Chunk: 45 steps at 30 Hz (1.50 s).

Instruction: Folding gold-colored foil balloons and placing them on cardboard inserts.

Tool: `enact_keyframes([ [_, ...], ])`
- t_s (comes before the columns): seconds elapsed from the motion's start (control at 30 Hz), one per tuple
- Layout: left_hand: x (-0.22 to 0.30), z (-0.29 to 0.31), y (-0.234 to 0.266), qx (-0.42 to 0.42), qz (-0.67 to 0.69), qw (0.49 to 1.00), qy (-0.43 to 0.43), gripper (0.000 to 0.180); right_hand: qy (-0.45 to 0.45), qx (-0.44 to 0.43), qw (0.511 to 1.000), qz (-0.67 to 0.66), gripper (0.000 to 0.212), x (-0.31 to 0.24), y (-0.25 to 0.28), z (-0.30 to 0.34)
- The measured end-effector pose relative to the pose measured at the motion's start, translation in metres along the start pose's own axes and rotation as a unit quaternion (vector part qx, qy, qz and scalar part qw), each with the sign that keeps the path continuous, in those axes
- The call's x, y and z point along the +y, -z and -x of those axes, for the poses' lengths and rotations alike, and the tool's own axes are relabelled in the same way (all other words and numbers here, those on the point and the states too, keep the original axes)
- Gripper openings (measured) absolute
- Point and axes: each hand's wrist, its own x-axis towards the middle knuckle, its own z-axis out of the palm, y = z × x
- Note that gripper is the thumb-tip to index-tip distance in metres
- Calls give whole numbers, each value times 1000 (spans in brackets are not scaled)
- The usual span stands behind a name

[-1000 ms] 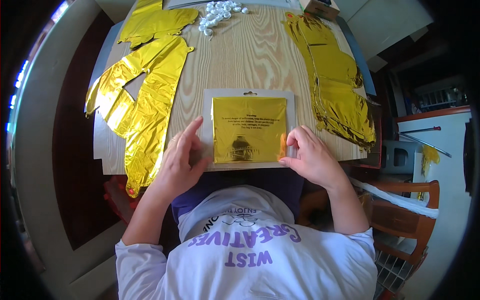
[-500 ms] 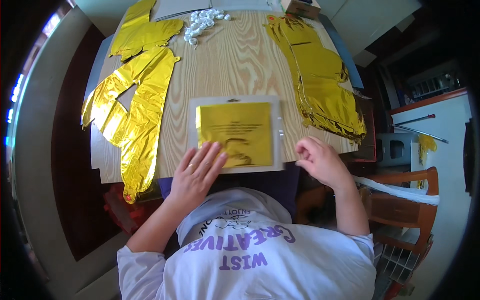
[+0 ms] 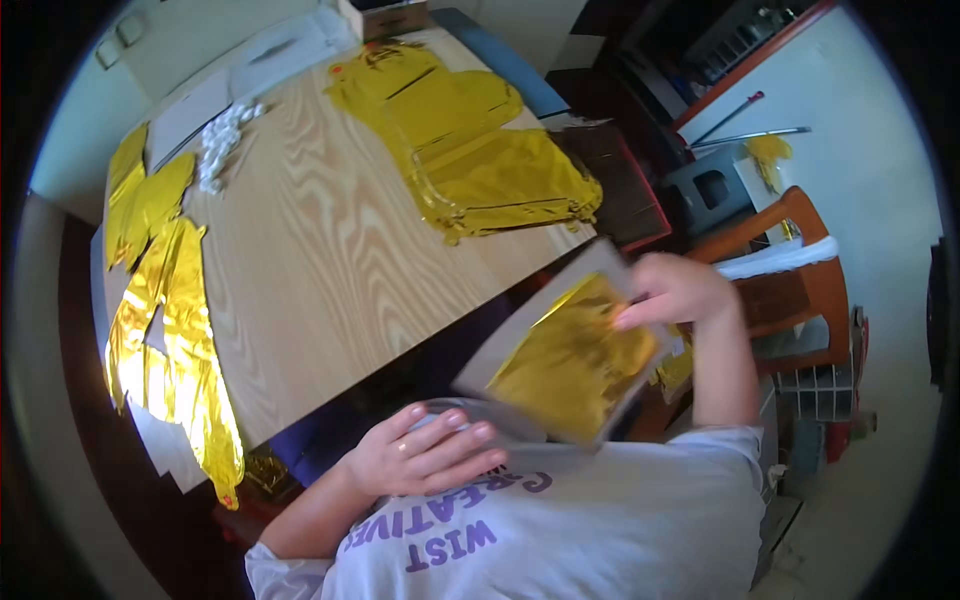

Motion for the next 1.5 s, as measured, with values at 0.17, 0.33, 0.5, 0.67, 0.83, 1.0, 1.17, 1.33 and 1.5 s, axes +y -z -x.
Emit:
enact_keyframes([
  [0.17, 10, 48, 18, -185, 121, 965, 145, 33, -402, 272, 809, 332, 15, 73, 5, 86],
  [0.33, 10, 65, 12, -205, 112, 948, 217, 32, -222, 355, 802, 425, 18, 193, -3, -3],
  [0.5, 0, 68, 16, -187, 88, 941, 268, 32, -165, 389, 867, 264, 21, 304, -38, -143],
  [0.67, -6, 76, 43, -127, 47, 945, 298, 29, -217, 372, 884, 183, 21, 324, -35, -177],
  [0.83, -3, 95, 117, -24, -138, 942, 307, 35, -274, 371, 870, 176, 21, 331, -56, -176],
  [1.0, -2, 108, 195, -209, -192, 813, 508, 46, -322, 414, 841, 133, 22, 328, -69, -179],
  [1.17, 6, 153, 201, -178, -144, 840, 492, 39, -326, 688, 646, 57, 22, 302, -19, -95],
  [1.33, -16, 133, 203, -127, -59, 829, 542, 33, 9, 848, 528, 49, 20, 91, 0, -108],
  [1.5, -32, 131, 209, -74, 71, 742, 662, 19, 280, 432, 856, 43, 12, -133, -78, -229],
])
